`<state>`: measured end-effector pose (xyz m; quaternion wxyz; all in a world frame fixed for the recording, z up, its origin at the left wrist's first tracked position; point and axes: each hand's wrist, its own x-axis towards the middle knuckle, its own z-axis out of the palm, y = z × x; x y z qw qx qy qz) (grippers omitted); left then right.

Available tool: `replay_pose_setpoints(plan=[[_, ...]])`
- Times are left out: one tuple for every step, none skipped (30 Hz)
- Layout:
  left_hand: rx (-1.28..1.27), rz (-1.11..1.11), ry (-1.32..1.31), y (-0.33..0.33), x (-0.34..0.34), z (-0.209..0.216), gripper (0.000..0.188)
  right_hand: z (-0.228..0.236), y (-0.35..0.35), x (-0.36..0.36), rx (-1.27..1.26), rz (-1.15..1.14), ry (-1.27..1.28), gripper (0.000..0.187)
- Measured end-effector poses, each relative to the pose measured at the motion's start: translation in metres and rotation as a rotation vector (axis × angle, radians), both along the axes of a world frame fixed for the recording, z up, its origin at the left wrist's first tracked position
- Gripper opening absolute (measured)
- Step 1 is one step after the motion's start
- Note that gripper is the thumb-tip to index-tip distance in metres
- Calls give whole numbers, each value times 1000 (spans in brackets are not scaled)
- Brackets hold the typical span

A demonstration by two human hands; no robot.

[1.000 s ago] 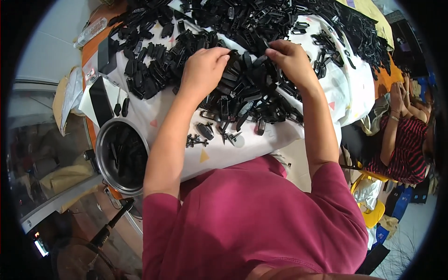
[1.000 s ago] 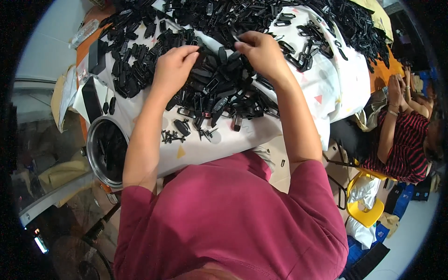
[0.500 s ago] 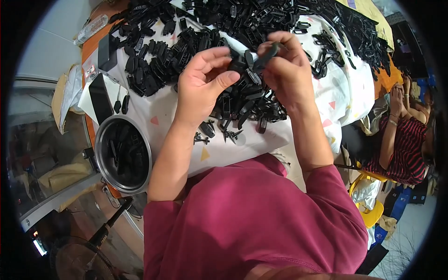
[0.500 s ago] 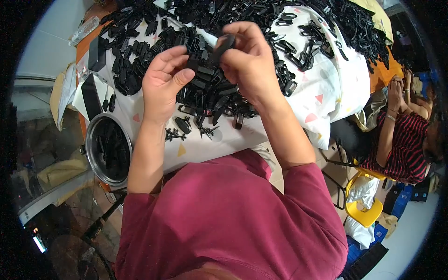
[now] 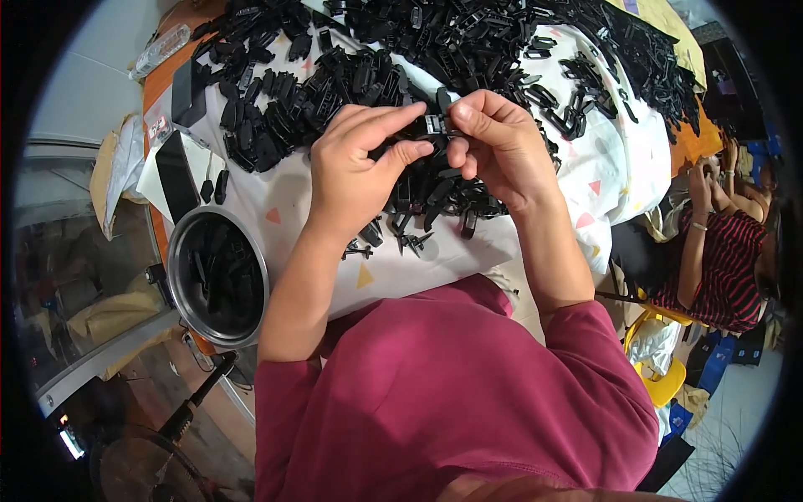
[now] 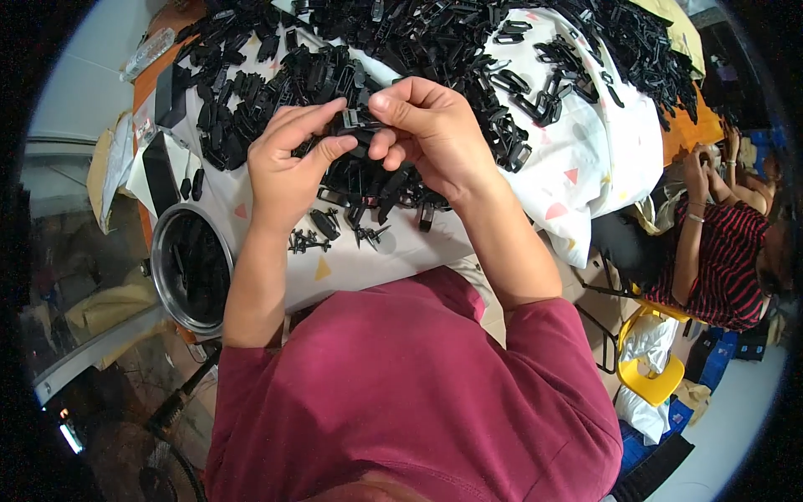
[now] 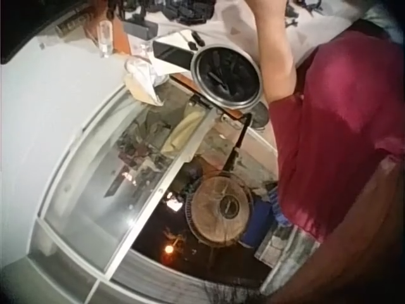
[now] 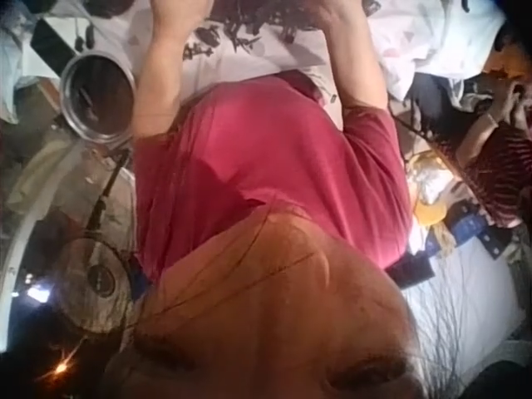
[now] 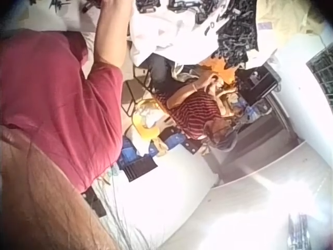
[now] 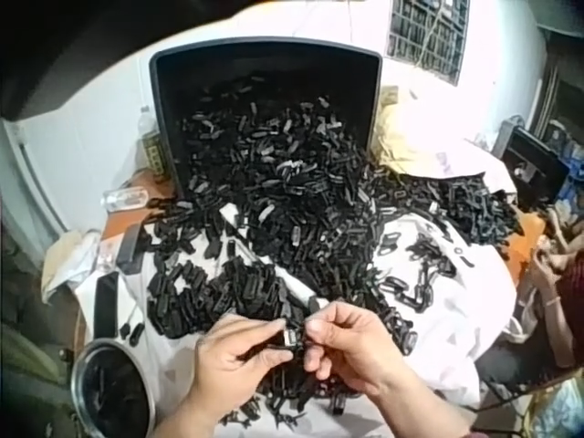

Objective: Assembling small black plastic components together by hand at a table.

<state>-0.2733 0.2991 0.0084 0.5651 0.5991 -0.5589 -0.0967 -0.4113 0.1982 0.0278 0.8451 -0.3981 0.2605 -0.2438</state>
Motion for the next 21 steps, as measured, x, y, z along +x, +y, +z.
replay_pose_setpoints(plan=[[29,27,-103,2,1,1,33,0,1,0,-15,0,27,14],[30,28,-103,3,0,0,33,-1,2,0,-30,0,55,14],[9,25,-130,4,0,0,31,-1,5,0,-75,5,100,14],[-11,16,-157,5,0,-1,30,-2,6,-1,-74,3,101,14],[-10,14,-156,5,0,0,30,-4,7,-2,-137,2,150,14],[-25,53,-320,5,1,3,29,-6,8,-2,-201,2,199,14],[-42,93,-484,4,0,5,28,-8,10,-1,-212,-35,211,15],[-44,92,-482,4,-1,3,28,-10,12,1,-213,-36,214,15],[-5,56,-362,5,-1,-1,30,-13,14,3,-178,-81,188,15],[34,24,-246,6,0,-4,32,-14,15,4,-142,-122,158,15],[33,26,-247,6,-1,-4,32,-15,17,4,-154,-143,156,15],[47,18,-136,6,-4,-4,31,-15,18,4,-156,-141,154,15],[62,14,-27,6,-7,-5,30,-15,20,3,-169,-176,159,13],[60,19,-28,4,-8,-9,30,-14,22,3,-182,-210,164,12],[40,-52,227,3,-10,-17,30,-17,25,4,-271,-225,141,10],[19,-133,481,0,-13,-22,30,-20,29,6,-360,-249,118,9],[42,-105,431,-1,-20,-23,29,-23,35,10,-322,-229,125,7],[109,-87,656,0,-25,-24,33,-28,34,10,-232,-202,45,10],[91,-68,842,0,-28,-28,36,-28,35,10,-188,-211,56,13],[73,-50,1028,0,-29,-30,38,-27,35,10,-143,-221,68,16],[72,-53,1024,1,-29,-30,38,-27,33,9,-145,-224,63,16]])
